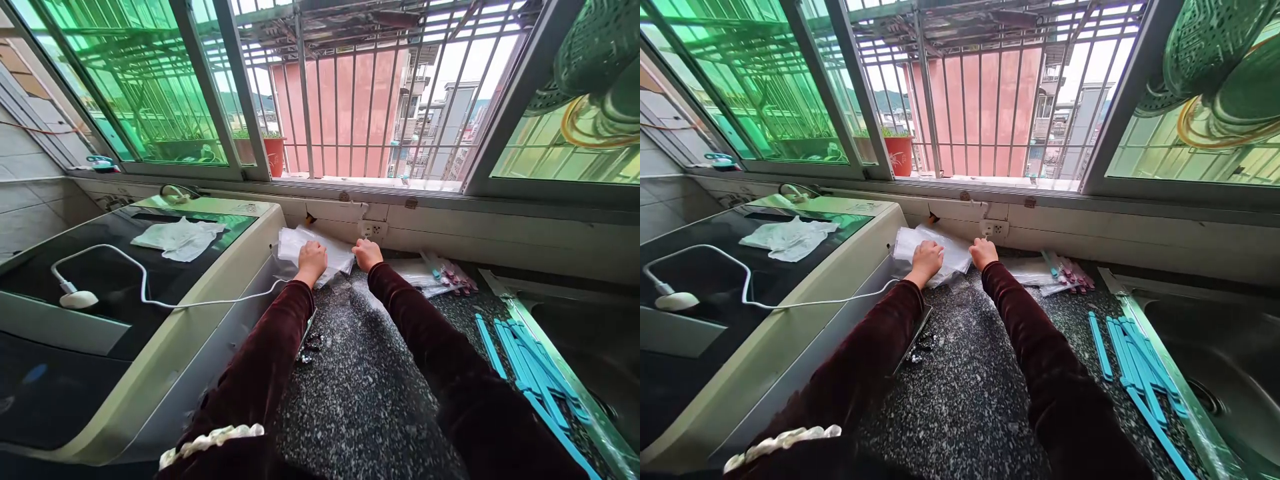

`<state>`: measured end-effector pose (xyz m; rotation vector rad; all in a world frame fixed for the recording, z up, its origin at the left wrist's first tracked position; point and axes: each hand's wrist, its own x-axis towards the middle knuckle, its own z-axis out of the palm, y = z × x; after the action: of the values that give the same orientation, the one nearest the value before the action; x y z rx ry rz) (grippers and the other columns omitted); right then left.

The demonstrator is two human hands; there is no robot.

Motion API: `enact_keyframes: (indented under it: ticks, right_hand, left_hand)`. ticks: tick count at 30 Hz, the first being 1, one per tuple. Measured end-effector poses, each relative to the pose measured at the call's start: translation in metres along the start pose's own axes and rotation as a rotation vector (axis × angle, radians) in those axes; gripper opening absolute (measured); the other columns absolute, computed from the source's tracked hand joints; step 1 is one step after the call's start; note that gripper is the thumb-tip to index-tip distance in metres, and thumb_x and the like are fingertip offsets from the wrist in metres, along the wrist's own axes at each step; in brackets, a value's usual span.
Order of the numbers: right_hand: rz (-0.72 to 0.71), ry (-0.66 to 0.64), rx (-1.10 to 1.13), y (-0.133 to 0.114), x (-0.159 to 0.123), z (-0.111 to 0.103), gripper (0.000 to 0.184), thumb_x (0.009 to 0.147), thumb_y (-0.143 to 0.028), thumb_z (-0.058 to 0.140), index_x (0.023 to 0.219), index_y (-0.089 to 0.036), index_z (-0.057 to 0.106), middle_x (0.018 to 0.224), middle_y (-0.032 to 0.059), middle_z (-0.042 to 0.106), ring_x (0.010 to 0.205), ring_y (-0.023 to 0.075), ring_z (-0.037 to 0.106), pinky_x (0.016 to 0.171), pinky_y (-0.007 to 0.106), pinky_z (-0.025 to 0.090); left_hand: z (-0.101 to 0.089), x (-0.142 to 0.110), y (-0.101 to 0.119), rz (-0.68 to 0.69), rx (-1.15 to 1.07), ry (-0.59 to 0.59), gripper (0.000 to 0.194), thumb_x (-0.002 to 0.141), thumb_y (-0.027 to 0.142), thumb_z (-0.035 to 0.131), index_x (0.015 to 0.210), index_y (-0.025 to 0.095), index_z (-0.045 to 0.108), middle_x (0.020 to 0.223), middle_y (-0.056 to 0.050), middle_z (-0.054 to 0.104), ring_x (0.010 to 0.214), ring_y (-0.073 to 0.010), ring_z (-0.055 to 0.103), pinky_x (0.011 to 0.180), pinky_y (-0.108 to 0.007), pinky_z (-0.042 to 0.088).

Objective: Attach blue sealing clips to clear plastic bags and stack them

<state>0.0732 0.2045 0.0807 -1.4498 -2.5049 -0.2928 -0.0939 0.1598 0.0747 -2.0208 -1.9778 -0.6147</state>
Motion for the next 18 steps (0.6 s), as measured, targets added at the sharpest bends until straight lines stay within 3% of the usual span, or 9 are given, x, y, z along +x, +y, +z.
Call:
enact_keyframes:
  ticks: [9, 18]
  right_hand:
    - [-0.024, 0.021, -0.013, 0.013, 0.0, 0.001, 0.022, 0.083, -0.022, 0.048, 0.092, -0.014, 0.067, 0.096, 0.0126, 0.061, 0.09, 0.0205, 0.054, 0.071, 0.027, 0.037]
    - [-0.075, 0.044, 0.027, 0.027, -0.011, -0.008, 0.024, 0.087, -0.027, 0.045, 0.087, -0.018, 0.068, 0.096, 0.0068, 0.061, 0.087, 0.0152, 0.054, 0.067, 0.023, 0.036]
  left_hand:
    - [0.017, 0.011, -0.003, 0.09, 0.017, -0.041, 0.016, 0.075, 0.021, 0.056, 0.084, 0.02, 0.069, 0.098, -0.013, 0.062, 0.099, -0.0279, 0.051, 0.084, -0.041, 0.04]
    - [0.014, 0.012, -0.006, 0.147, -0.012, -0.054, 0.024, 0.077, 0.01, 0.046, 0.068, 0.015, 0.068, 0.085, -0.017, 0.062, 0.092, -0.028, 0.054, 0.081, -0.043, 0.037]
